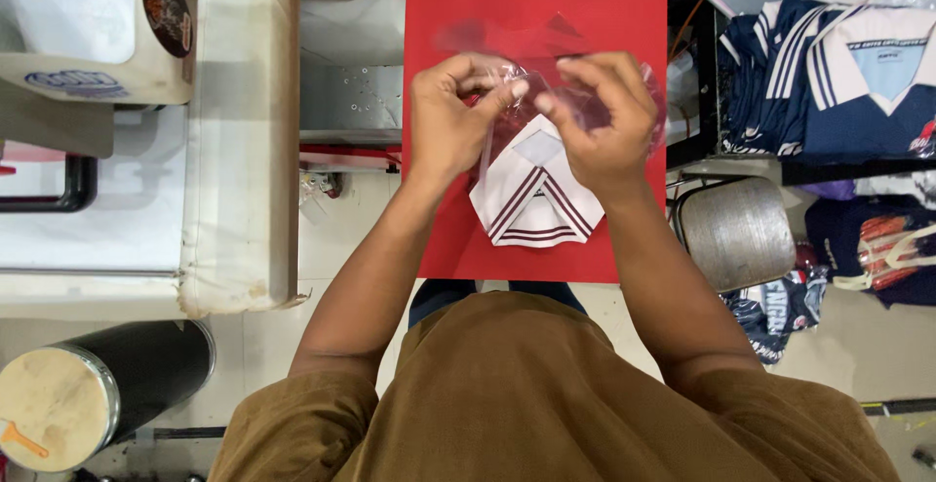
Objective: The person places a folded jersey on the red work table, slides it into a clear plastic poly bag, folds and presses the bag flap closed, and sets the packed jersey onto a stack of finished bags, repeating the cycle for additional jerseys one at a time.
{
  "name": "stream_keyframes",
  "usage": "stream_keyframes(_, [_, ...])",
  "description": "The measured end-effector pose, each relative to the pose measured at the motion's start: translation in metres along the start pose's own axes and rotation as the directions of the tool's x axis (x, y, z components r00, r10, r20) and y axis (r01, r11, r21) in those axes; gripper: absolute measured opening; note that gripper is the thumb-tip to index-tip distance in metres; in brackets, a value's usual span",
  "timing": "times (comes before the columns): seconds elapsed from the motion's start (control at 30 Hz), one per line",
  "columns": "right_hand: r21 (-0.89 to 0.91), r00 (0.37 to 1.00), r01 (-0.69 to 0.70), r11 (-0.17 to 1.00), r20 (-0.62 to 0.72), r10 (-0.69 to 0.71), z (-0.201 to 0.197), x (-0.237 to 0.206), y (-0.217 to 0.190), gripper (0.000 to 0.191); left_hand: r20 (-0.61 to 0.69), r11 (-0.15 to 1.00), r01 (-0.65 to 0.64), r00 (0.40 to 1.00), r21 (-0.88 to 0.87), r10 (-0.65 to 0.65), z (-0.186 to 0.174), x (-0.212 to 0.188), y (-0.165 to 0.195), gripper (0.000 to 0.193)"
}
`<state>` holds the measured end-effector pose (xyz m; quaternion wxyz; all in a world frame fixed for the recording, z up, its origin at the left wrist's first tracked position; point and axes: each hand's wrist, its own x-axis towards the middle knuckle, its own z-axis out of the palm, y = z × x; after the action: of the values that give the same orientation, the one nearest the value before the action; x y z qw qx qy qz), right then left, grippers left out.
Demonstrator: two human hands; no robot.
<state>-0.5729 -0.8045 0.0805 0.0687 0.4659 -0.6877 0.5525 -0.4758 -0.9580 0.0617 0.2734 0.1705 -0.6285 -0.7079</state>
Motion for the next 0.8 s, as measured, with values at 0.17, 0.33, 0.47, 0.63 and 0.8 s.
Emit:
stream_keyframes(0.17, [0.048,0.993,-0.006,0.999,0.115,0.0,-0.017,0.008,-0.01,0.027,0.094,0.994,-0.103,0.991,0.028,0.1,0.01,-0.004,0.021,0.013])
stream_keyframes(0.33, [-0.018,0.996,0.083,0.996,-0.04,-0.084,-0.033,0.004,-0.006,0.013,0.054,0.957,-0.232,0.973,0.176,0.226,0.027,-0.016,0.047,0.012])
stream_keyframes(0.47, [-0.09,0.958,0.141,0.986,-0.239,-0.159,-0.042,-0.013,0.003,0.013,0.035,0.834,-0.351,0.927,0.426,0.373,0.035,-0.02,0.072,0.012])
stream_keyframes(0.63, [-0.102,0.929,0.184,0.978,-0.307,-0.207,-0.048,-0.025,0.011,0.017,0.108,0.72,-0.506,0.846,0.475,0.523,0.048,-0.023,0.108,0.01])
stream_keyframes(0.8, [0.259,0.94,0.166,0.951,-0.334,-0.074,-0.045,-0.023,0.011,0.028,0.361,0.46,-0.708,0.685,0.535,0.633,0.058,-0.018,0.128,0.018])
